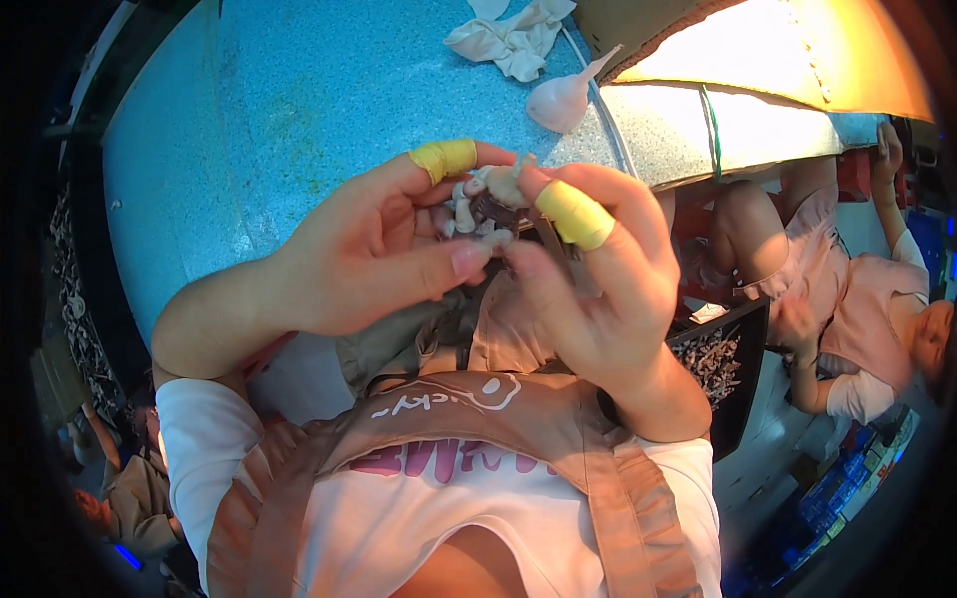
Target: The person assembles miniature figures by applying liquid glue from a bottle onto components, joining and pressing the parts together by hand, and wiping pieces with a cloth.
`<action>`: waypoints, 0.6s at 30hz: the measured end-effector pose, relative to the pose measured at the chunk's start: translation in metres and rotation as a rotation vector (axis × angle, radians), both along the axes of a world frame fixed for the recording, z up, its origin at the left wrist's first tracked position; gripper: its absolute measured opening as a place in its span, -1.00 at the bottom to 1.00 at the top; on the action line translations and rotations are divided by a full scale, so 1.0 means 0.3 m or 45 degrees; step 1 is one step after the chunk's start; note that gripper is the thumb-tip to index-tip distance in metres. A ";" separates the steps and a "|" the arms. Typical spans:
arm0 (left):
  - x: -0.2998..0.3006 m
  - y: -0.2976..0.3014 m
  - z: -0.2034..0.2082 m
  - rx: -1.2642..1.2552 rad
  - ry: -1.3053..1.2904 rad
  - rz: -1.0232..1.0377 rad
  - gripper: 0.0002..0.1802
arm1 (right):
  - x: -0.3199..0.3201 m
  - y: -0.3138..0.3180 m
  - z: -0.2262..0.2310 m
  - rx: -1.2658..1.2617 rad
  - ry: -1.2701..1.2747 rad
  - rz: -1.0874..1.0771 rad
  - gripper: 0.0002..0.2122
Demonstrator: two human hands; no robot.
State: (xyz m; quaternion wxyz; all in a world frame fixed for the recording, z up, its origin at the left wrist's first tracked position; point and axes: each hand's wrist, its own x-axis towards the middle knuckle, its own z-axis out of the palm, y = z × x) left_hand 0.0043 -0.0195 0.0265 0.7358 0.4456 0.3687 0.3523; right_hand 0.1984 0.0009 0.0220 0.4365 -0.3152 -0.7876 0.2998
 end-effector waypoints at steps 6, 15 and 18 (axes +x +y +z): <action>-0.014 0.010 0.036 0.163 0.302 -0.146 -0.31 | 0.027 0.022 -0.021 -0.273 0.108 0.105 -0.66; -0.012 0.013 0.002 0.173 0.074 -0.006 -0.39 | -0.014 0.004 -0.028 -0.205 -0.083 0.047 -0.39; -0.011 0.020 0.006 0.101 -0.013 -0.032 -0.42 | -0.028 -0.016 -0.036 -0.568 0.385 0.099 -0.38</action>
